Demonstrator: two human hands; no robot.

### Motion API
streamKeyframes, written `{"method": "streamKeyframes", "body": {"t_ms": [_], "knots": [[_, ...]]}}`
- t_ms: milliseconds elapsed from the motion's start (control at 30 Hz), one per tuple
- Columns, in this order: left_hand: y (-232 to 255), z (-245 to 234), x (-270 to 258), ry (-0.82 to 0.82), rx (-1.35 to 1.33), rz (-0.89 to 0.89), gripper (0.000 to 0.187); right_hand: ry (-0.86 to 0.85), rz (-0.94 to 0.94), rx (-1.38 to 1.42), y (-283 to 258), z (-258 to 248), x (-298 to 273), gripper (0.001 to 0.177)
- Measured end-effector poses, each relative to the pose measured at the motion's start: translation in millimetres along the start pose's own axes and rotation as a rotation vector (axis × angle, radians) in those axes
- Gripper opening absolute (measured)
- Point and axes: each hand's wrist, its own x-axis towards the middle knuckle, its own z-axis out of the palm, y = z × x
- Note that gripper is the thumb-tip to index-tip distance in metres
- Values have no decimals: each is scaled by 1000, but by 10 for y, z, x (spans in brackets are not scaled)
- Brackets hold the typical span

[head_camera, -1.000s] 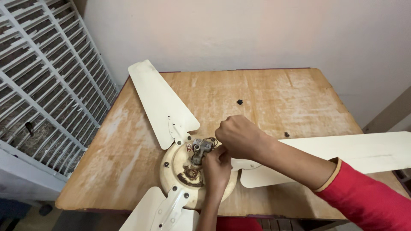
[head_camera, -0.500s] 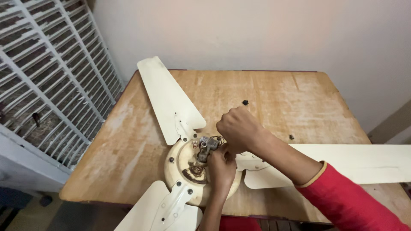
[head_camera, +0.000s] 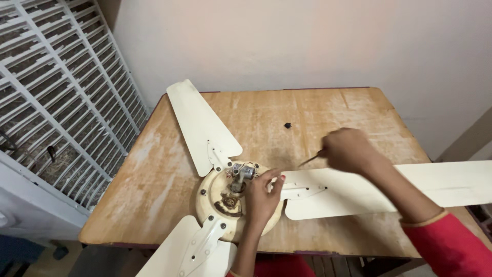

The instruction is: The person uses a screwdriver to tighten screws on the central hub of a ceiling fan placed on a table. The fan blades remain attached while the person adjusts the central motor housing area.

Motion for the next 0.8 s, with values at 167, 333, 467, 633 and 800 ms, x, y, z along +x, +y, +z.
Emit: {"method": "streamKeyframes", "body": {"t_ms": [167, 333, 467, 633, 800], "knots": [[6, 54, -2, -107, 285, 151, 33, 142, 231, 352, 716, 465, -149, 37], [30, 181, -2, -140, 415, 88, 30, 194, 458, 766, 856, 895, -208, 38], [87, 299, -51, -112, 473, 135, 27, 164, 508, 775, 824, 1009, -258, 35], [144, 545, -29, -137, 424, 241, 22, 189, 514, 630, 903, 1172, -252, 32], [146, 844, -23, -218, 359, 327, 16, 100, 589, 709, 1097, 1499, -68, 24]]}}
